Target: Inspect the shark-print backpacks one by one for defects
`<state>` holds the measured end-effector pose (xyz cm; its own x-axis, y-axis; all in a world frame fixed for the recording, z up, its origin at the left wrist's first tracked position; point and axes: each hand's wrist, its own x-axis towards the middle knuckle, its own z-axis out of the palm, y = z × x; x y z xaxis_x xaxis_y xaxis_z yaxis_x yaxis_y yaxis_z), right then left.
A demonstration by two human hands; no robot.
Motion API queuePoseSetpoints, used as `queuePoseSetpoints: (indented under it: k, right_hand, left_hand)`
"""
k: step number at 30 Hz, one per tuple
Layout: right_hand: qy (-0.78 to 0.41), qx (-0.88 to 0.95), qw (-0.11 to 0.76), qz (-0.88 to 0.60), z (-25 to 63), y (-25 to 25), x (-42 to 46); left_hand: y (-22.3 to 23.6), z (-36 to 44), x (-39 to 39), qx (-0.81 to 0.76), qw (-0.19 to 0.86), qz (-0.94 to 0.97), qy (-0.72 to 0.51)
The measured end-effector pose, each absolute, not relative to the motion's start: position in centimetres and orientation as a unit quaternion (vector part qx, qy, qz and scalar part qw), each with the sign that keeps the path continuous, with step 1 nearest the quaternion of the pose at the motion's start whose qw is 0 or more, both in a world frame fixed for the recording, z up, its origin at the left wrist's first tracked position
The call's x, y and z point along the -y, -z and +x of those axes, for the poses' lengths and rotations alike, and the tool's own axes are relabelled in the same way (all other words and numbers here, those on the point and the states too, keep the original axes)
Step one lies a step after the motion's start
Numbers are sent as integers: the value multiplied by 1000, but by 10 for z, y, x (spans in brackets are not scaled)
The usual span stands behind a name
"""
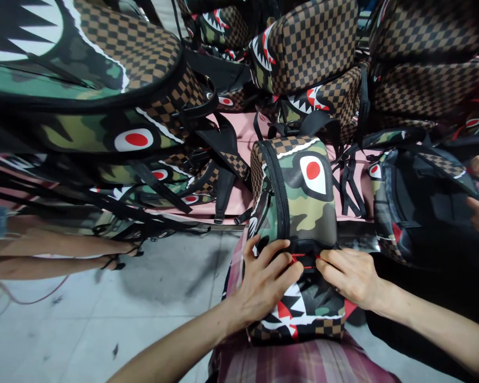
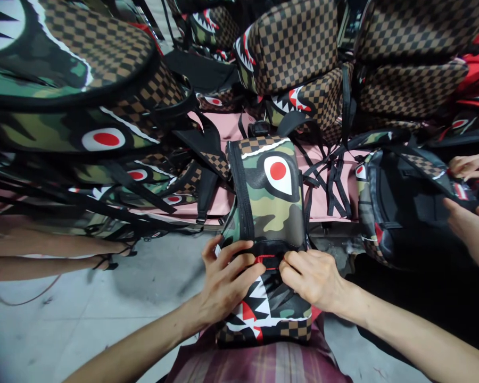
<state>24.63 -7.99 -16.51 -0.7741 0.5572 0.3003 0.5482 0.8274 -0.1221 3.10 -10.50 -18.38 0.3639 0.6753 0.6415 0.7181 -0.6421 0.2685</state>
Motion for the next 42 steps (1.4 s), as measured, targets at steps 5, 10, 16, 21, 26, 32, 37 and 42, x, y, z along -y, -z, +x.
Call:
queuePoseSetpoints:
  k: [5,10,16,21,26,32,37,42]
  right_hand:
    - [-199,904,49,-376,247,124,59]
    - [-201,895,-32,-397,237,107,43]
    - [-197,884,-98,-412,220,98,28]
    - [-198,884,-122,-405,214,95,29]
    - [-209,877,-83,-424,215,104,34]
    - [-224,872,-96,-425,218,101,32]
    - [-205,880,-108,-415,213,102,35]
    - [-223,870,-77,-433,216,103,38]
  left_hand:
    - [191,32,107,385,45,-830,401]
    - [192,32,107,380,59,-831,402]
    - [196,31,109,387,60,-830,398]
    - [199,29,108,384,51,-828,405]
    - [196,29,107,383,44,-832,399]
    - [196,29,108,381,47,-834,397]
    - [198,29,110,396,49,-829,393]
    - [202,29,112,396,45,-824,402]
